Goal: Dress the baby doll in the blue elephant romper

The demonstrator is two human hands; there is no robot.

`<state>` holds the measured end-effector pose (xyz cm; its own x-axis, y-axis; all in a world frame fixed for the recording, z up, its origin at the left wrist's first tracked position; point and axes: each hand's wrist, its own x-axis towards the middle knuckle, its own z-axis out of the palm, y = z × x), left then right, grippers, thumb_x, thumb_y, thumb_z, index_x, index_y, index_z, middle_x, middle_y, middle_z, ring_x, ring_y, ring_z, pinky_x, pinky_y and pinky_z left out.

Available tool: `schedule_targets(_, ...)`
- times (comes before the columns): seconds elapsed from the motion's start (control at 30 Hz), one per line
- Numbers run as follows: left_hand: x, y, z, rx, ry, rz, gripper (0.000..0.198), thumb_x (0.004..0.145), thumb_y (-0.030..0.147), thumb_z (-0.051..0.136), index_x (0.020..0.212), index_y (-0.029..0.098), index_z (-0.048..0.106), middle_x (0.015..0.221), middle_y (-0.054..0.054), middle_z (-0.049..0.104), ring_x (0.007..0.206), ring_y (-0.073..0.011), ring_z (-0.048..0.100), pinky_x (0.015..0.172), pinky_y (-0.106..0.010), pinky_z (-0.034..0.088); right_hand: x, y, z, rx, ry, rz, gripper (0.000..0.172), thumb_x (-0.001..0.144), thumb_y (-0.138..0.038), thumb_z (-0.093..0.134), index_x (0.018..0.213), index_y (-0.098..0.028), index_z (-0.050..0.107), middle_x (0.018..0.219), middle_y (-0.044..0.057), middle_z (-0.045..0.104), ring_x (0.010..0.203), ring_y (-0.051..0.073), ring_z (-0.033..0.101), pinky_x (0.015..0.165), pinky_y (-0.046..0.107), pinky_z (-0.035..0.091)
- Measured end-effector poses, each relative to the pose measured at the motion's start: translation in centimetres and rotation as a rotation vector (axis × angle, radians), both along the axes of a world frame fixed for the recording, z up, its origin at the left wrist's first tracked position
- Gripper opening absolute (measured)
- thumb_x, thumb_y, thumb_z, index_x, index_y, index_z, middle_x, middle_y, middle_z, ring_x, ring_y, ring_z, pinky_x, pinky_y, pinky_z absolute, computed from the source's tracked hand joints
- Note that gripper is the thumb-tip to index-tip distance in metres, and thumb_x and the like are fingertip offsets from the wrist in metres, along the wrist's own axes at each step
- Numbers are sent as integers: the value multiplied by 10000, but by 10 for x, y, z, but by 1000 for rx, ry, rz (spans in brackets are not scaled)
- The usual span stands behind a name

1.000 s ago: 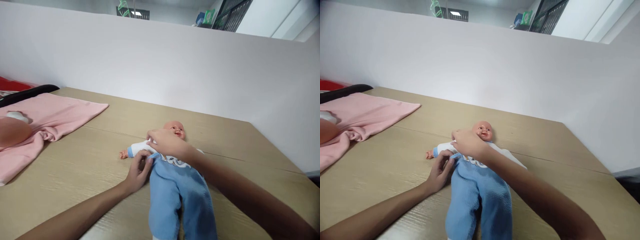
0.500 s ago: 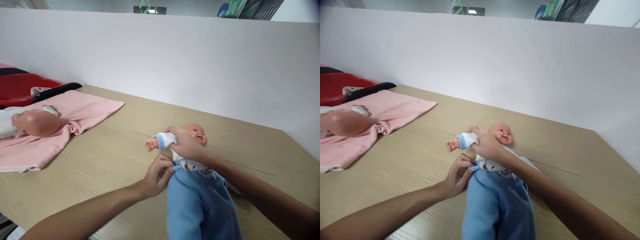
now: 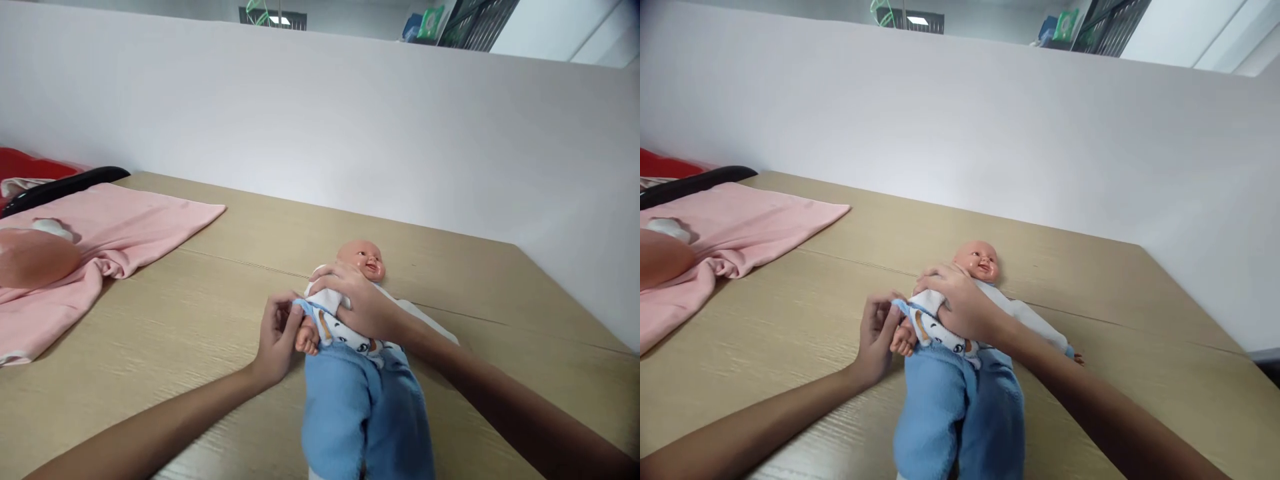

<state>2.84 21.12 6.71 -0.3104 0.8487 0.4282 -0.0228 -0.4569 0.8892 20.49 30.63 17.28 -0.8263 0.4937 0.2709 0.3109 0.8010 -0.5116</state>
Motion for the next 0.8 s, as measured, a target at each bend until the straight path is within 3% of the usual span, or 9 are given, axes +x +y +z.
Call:
schedule_targets(0.1,-4,9,6,-87,-4,-16,284,1027,554,682,995,273,664,992,-35,613,968,-216,590,880,-355,513,4,-18,3,16,47,-156,362,971,-111,592,1288,-241,709,1397,115,677,1340,274,600,1176,461,416)
schedule_targets(0.17,-8,15,6,-97,-22,-60,295,999,565,720,1021,272,692,1175,-62,636,1177,-247,592,1028,-382,490,8,-32,5,-33,31,-286,224,1011,-299,666,1216,-225,717,1232,92,741,1188,267,666,1077,426,469)
schedule_targets(0.23,-12,21,4,-151,-85,-130,299,994,570,726,1049,278,692,1250,-61,653,1243,-246,591,1083,-384,473,11,-43,6,-97,-28,-347,181,990,-396,714,1047,-224,726,1027,43,765,974,238,691,905,377,490)
schedule_targets(0.3,-15,25,2,-242,-172,-213,301,990,567,733,1050,278,671,1099,-31,685,1073,-207,637,993,-344,506,13,-48,5,-165,-75,-356,180,996,-383,691,906,-227,699,887,7,744,826,207,658,773,347,447)
schedule_targets(0.4,-17,31,0,-340,-263,-310,353,945,571,787,1013,255,647,867,23,638,805,-153,592,786,-273,505,12,-42,2,-322,-81,-335,252,1007,-403,644,830,-225,663,809,-10,685,766,196,601,710,332,408)
schedule_targets(0.47,-18,35,-1,-346,-245,-327,385,919,576,812,995,233,655,886,18,649,814,-147,592,769,-256,499,11,-32,0,-441,-6,-311,219,957,-414,680,855,-224,642,828,-19,644,786,191,579,722,315,421)
schedule_targets(0.6,-20,39,-3,-289,-111,-333,366,948,555,791,1023,209,697,1143,-43,693,1098,-189,638,976,-281,505,10,-16,-8,-738,219,-315,206,841,-346,699,919,-239,542,852,-49,595,775,160,565,710,272,444)
schedule_targets(0.67,-24,40,-2,-312,-129,-383,342,971,537,771,1061,219,683,1204,-48,697,1150,-198,648,1012,-298,506,9,-10,-16,-807,254,-348,212,815,-324,692,919,-241,527,850,-43,620,769,161,585,685,263,447)
schedule_targets(0.8,-28,49,0,-415,-224,-470,350,973,541,766,1070,250,598,998,-5,727,886,-166,692,788,-267,539,3,0,-33,-776,292,-386,148,827,-273,631,928,-239,529,800,-25,673,757,175,636,671,271,472)
